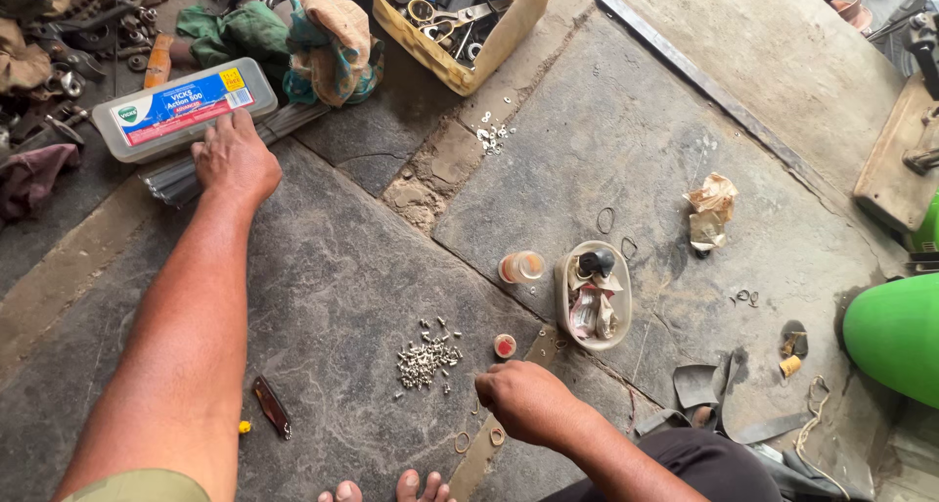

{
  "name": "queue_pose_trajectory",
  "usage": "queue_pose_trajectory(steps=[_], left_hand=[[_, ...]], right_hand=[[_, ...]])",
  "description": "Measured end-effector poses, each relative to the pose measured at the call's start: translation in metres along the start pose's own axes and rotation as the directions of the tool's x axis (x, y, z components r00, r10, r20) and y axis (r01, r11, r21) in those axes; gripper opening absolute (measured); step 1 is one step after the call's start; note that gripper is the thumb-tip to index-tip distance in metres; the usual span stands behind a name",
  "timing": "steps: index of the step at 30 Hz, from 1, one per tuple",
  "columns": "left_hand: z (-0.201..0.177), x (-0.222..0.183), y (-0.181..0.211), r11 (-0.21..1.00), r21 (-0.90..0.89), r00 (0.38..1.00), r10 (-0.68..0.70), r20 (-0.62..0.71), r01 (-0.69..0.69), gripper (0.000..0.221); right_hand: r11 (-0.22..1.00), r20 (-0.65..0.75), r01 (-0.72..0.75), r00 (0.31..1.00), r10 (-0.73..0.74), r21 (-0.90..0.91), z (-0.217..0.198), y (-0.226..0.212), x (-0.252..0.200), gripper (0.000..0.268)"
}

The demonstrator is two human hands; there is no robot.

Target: The person sorts through a bundle of bicycle spokes and small metal parts by hand, picking up individual components and placing them into different containers and piles on the ground.

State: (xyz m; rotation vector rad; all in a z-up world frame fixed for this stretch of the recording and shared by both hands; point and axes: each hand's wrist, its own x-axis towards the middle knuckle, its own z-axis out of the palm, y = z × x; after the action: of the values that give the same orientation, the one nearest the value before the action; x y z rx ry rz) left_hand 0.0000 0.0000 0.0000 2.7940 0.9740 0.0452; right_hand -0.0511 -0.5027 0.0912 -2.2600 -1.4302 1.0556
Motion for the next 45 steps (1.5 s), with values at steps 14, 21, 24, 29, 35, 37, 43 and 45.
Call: queue_pose_trajectory(steps=[14,21,24,29,35,37,43,45], left_hand=[[0.027,-0.035,0.007,0.98,0.171,0.98,0.129,-0.149,-0.103,0.028],[0.04,-0.056,0.016,0.992,0.089,0.995,0.097,-0.038,-0.094,0.039],[0.022,-0.086,0.025,0.988,0.079,0.99,0.129,0.056,-0.133,0.05],[-0.002,-0.12,0.042,0.997,-0.001,0.972,0.078,0.223,-0.08,0.038],[-0.011,-0.135,0.082,0.965,-0.26,0.9,0.089,0.426,0.027,0.037],[-0.021,-0.159,0.106,0.905,-0.401,0.853,0.092,0.514,0.144,0.041],[-0.083,-0.273,0.173,0.509,-0.668,0.691,0.182,0.7,0.542,0.042],[-0.096,-0.306,0.182,0.48,-0.662,0.715,0.096,0.692,0.576,0.039]], right_hand=[[0.997,-0.031,0.032,0.999,-0.03,0.068,0.013,0.003,0.004,0.006],[0.98,-0.073,-0.074,0.993,0.089,0.187,0.01,0.01,0.009,0.009],[0.96,-0.193,0.055,0.981,-0.001,0.275,0.008,0.016,0.014,0.018],[0.419,0.074,-0.184,0.961,0.266,0.889,0.003,0.027,0.022,0.023],[0.427,-0.032,-0.104,0.953,0.3,0.898,-0.004,0.022,0.018,0.023],[0.47,-0.072,-0.079,0.953,0.295,0.879,-0.006,0.016,0.016,0.022],[0.516,-0.085,-0.057,0.965,0.248,0.854,-0.017,-0.021,0.003,0.017],[0.591,-0.09,-0.034,0.98,0.179,0.806,-0.016,-0.042,-0.011,0.021]])
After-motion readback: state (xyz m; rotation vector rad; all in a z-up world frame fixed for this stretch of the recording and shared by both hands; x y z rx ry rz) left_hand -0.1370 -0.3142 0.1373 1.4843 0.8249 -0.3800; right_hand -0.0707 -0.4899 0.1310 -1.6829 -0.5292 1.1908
